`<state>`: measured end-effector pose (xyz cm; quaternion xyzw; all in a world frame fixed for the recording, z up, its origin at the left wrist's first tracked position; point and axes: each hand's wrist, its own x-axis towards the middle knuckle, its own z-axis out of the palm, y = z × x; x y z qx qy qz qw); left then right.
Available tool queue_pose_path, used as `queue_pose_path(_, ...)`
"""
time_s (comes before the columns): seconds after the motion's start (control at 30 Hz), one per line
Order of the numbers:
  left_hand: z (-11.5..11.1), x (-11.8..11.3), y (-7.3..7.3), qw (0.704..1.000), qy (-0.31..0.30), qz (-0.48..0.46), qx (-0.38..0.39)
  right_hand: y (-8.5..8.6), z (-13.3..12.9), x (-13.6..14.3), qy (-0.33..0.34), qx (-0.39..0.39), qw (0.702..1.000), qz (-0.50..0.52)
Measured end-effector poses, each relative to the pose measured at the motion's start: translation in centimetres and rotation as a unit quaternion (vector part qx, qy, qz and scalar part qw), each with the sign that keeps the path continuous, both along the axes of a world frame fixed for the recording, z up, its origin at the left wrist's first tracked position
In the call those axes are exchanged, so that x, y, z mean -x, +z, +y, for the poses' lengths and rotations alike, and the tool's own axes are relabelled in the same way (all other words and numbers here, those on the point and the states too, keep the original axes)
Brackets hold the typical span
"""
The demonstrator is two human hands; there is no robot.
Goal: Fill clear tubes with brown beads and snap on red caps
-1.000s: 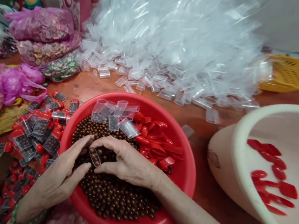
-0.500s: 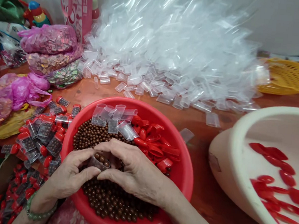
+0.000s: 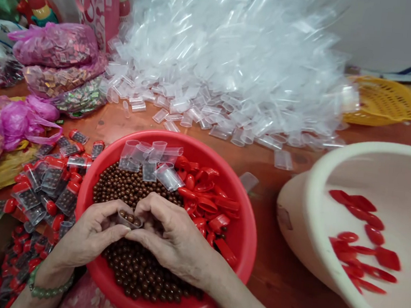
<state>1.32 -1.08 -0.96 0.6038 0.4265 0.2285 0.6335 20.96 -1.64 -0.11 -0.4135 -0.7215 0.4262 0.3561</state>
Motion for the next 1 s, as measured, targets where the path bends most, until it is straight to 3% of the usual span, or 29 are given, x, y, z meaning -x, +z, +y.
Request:
queue_pose_path(0.2, 0.1, 0.0, -0.1, 0.999, -0.007, 0.027, -0.024, -0.2, 0.4, -0.3, 0.053, -0.035, 0.998, -0.014)
queue_pose_path(0.4, 0.1, 0.0, -0.1, 0.999, -0.014, 0.032, -0.019, -0.1, -0.2, 0.0, 0.026, -0.022, 0.999, -0.037)
queue_pose_path(0.5, -0.1, 0.2, 0.1, 1.0, 0.012, 0.007, 0.011, 0.3, -1.3, -0.1, 0.004, -0.015, 0.999, -0.042)
queue_pose_path(0.6, -0.5, 0.5, 0.3, 0.996, 0.065, -0.059, 0.023, 0.2, -2.0, -1.5, -0.023, -0.057, 0.994, -0.088)
queue_pose_path(0.67, -0.9, 0.6, 0.4, 0.993, 0.075, -0.09, 0.003, -0.2, -2.0, -3.3, -0.076, -0.096, 0.975, -0.186)
queue_pose_path(0.77, -1.2, 0.3, 0.6, 0.994, 0.062, -0.088, -0.013, -1.1, -1.6, -6.2, -0.166, -0.142, 0.898, -0.381)
queue_pose_path(0.87, -1.0, -0.5, 0.8, 0.996, 0.06, -0.071, 0.015, -2.0, -0.9, -7.8, -0.158, -0.154, 0.825, -0.519)
queue_pose_path(1.0, -0.4, -1.3, 1.1, 0.99, 0.078, -0.099, 0.061, -2.9, -0.6, -8.0, -0.11, -0.159, 0.819, -0.54)
